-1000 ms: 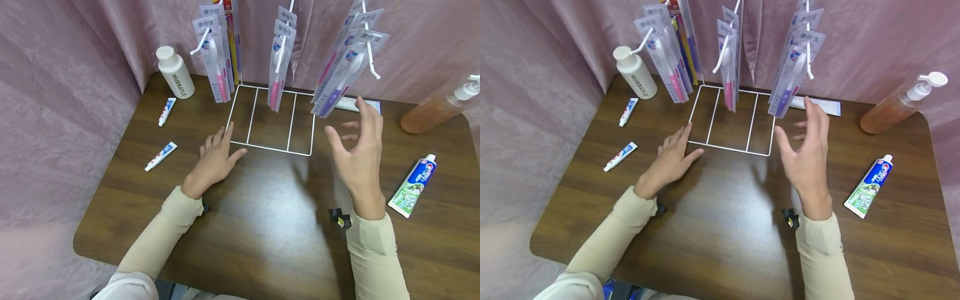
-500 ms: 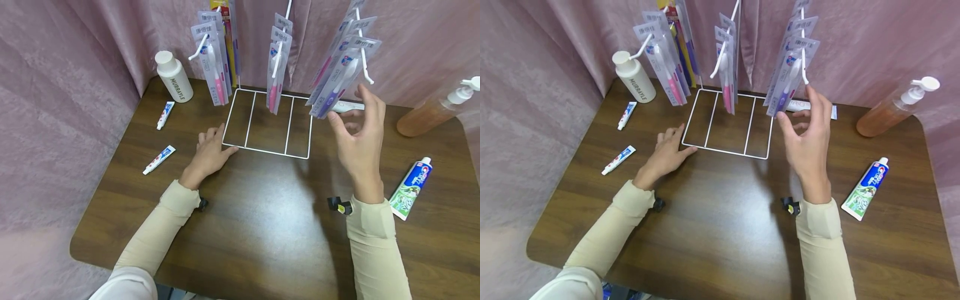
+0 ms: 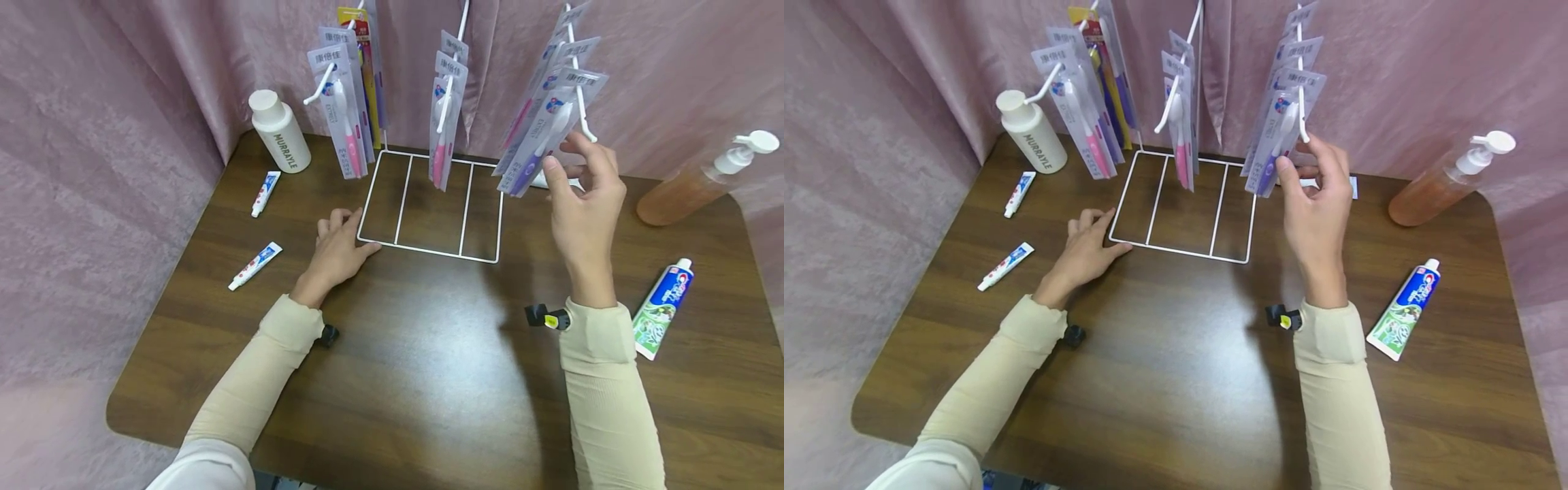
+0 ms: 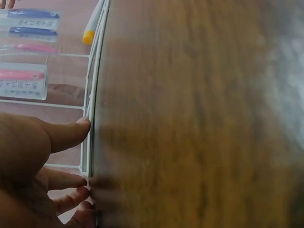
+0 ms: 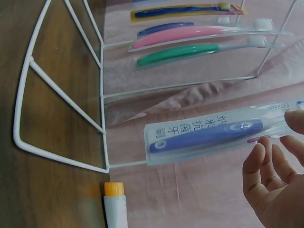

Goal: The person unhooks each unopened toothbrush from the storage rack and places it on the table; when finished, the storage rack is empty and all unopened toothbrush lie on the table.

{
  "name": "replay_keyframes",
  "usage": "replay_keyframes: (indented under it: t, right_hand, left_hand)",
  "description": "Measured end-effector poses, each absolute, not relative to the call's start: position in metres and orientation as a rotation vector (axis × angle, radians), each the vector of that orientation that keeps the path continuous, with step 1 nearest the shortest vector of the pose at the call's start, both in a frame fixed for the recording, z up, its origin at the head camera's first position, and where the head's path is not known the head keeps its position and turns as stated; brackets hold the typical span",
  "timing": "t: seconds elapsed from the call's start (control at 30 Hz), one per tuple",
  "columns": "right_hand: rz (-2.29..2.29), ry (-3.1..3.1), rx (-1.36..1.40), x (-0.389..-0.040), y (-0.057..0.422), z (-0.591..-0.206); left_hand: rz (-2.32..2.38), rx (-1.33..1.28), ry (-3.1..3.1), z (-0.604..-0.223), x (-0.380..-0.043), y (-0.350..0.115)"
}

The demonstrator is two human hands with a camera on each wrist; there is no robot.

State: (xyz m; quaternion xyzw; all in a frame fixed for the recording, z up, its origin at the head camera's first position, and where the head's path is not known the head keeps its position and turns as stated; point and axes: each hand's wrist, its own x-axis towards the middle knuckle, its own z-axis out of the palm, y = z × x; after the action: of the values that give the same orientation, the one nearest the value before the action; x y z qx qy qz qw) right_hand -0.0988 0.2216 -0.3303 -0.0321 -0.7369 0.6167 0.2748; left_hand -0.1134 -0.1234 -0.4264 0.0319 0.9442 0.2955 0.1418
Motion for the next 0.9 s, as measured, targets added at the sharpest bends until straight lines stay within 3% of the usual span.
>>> replay_keyframes:
  t: [0.9]
  right_hand:
    - [1.698,-1.879,-0.133,-0.1058,0.2217,-0.3244]
  left_hand:
    - [0.854,0.013,2.745,-0.4260,-0.1169,-0.1201]
